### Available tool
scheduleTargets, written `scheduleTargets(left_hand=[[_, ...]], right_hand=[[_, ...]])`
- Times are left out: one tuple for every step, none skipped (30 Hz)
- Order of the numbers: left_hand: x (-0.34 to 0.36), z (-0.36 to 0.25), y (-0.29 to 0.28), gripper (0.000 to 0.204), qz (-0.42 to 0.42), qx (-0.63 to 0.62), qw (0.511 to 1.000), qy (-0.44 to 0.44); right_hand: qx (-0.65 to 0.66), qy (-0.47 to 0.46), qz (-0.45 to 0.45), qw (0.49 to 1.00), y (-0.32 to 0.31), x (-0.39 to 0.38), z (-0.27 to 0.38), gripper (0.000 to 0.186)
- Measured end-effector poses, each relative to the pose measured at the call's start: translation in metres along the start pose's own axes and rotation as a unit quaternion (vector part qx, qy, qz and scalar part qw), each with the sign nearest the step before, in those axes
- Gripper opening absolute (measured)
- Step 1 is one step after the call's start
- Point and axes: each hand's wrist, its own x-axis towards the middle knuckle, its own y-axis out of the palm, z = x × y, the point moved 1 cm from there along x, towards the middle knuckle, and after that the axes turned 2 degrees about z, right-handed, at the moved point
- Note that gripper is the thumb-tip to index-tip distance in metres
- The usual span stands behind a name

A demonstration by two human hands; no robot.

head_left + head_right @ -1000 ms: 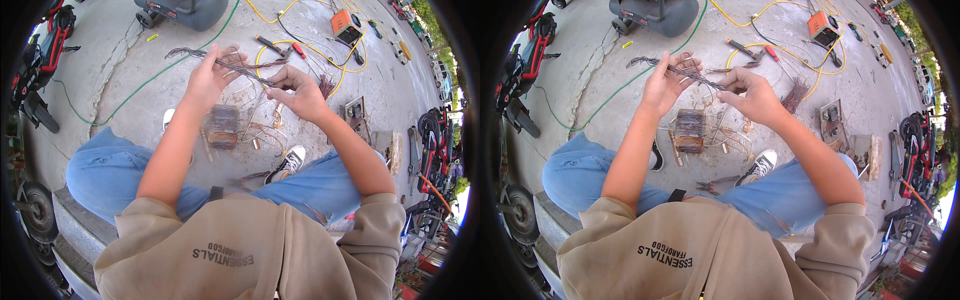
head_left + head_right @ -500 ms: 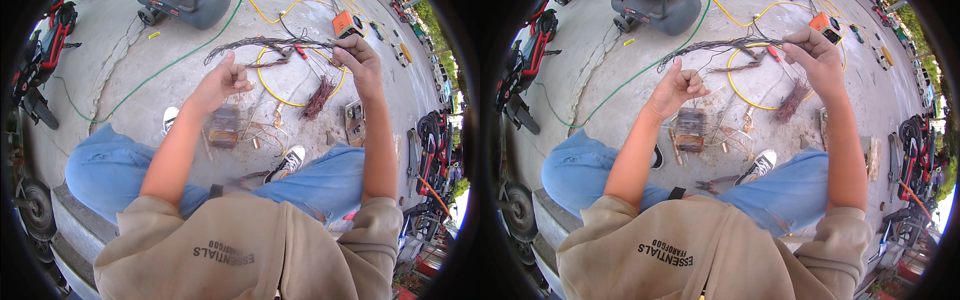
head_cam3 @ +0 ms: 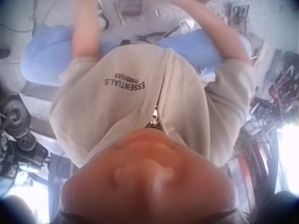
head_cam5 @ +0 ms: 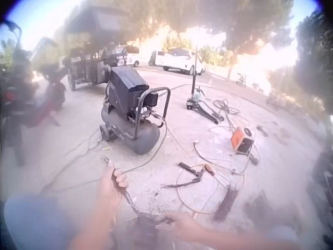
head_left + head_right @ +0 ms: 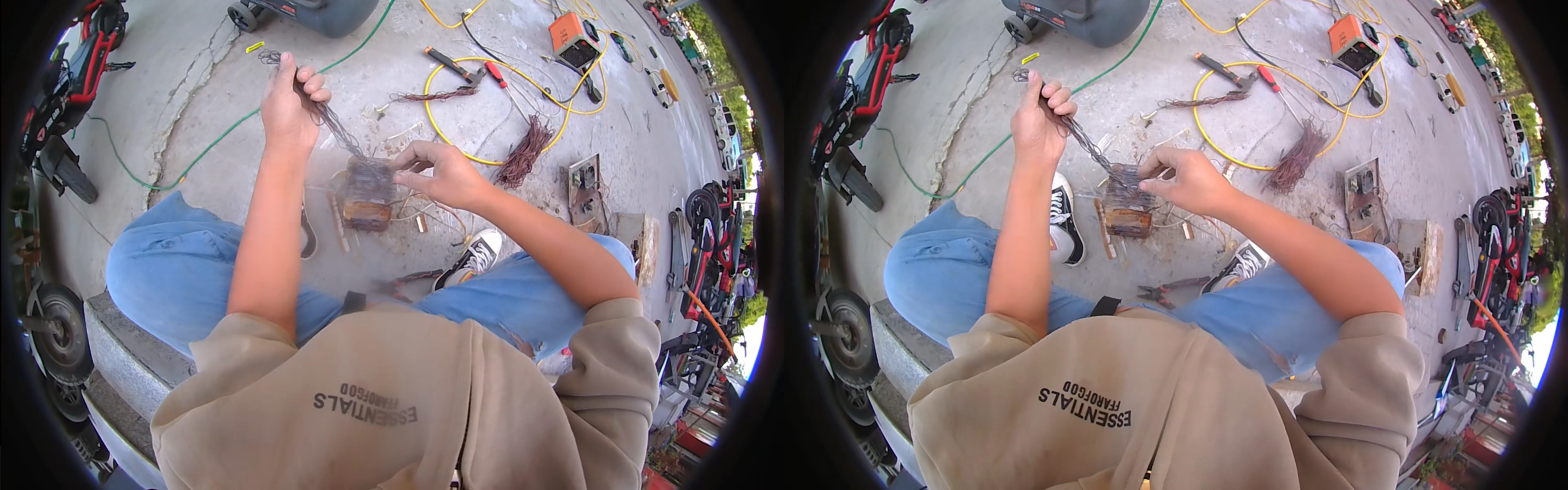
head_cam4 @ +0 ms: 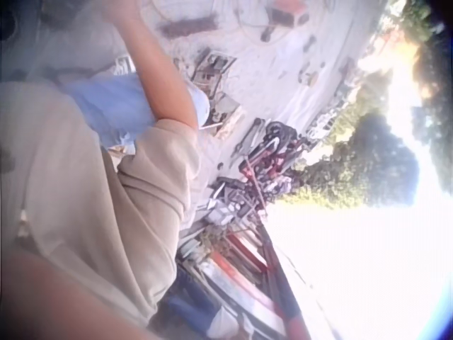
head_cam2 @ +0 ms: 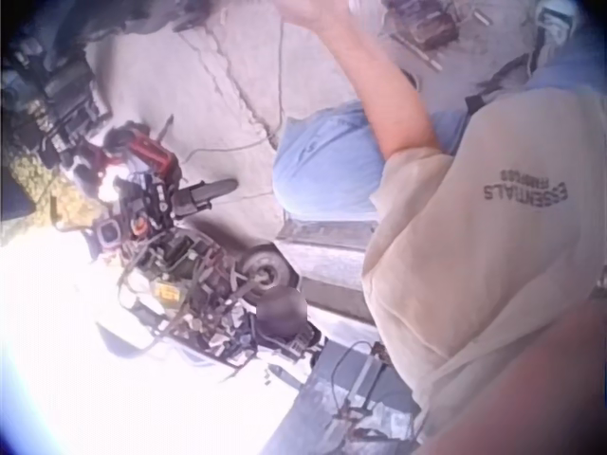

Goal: The person sits on the ground and repeatedly winds a thin copper wire around a rectangular block. They adjust the wire ends and continue wrapping it around the block throughout the clip.

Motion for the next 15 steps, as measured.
scheduleTargets(left_hand=[[-0.001,-0.010,0.007,0.021,0.010,0.032,0.999,0.031],[-0.005,-0.015,0.018,0.019,0.020,0.029,0.999,0.040],[-0.009,-0.018,0.027,0.019,0.042,0.049,0.997,0.035],[-0.013,-0.017,0.034,0.020,0.065,0.070,0.995,0.028],[-0.018,-0.015,0.042,0.020,0.088,0.091,0.992,0.021],[-0.024,-0.009,0.051,0.023,0.089,0.104,0.991,0.014],[-0.028,-0.006,0.055,0.024,0.112,0.145,0.983,0.009],[-0.030,-0.003,0.059,0.025,0.135,0.186,0.973,0.004],[-0.035,-0.005,0.060,0.025,0.154,0.228,0.961,0.001],[-0.037,-0.006,0.062,0.027,0.162,0.270,0.949,-0.011],[-0.038,-0.005,0.063,0.028,0.182,0.369,0.910,0.047],[-0.039,-0.001,0.062,0.029,0.198,0.464,0.857,0.104],[-0.041,0.001,0.063,0.030,0.211,0.551,0.792,0.160],[-0.043,0.003,0.067,0.033,0.231,0.595,0.745,0.193],[-0.044,0.002,0.067,0.033,0.216,0.596,0.747,0.199]], right_hand=[[-0.021,0.042,0.017,0.999,0.000,0.005,0.008,0.048],[-0.043,0.085,0.035,0.995,-0.002,0.010,0.021,0.058],[-0.065,0.126,0.051,0.989,-0.003,0.014,0.031,0.067],[-0.049,0.116,0.064,0.990,0.002,0.019,0.030,0.073],[-0.033,0.106,0.076,0.991,0.007,0.024,0.028,0.079],[-0.017,0.095,0.090,0.991,0.014,0.030,0.027,0.085],[-0.019,0.089,0.099,0.991,0.022,0.035,0.028,0.086],[-0.020,0.082,0.107,0.991,0.031,0.041,0.029,0.086],[-0.021,0.073,0.119,0.990,0.040,0.047,0.030,0.087],[-0.009,0.065,0.119,0.991,0.044,0.053,0.028,0.076],[-0.042,0.028,0.100,0.994,0.046,0.060,0.017,0.069],[-0.074,-0.009,0.081,0.994,0.050,0.069,-0.003,0.063],[-0.106,-0.045,0.061,0.991,0.057,0.081,-0.028,0.057],[-0.075,-0.089,0.041,0.992,0.065,0.091,-0.048,0.049],[-0.042,-0.137,0.028,0.989,0.071,0.099,-0.041,0.042]])
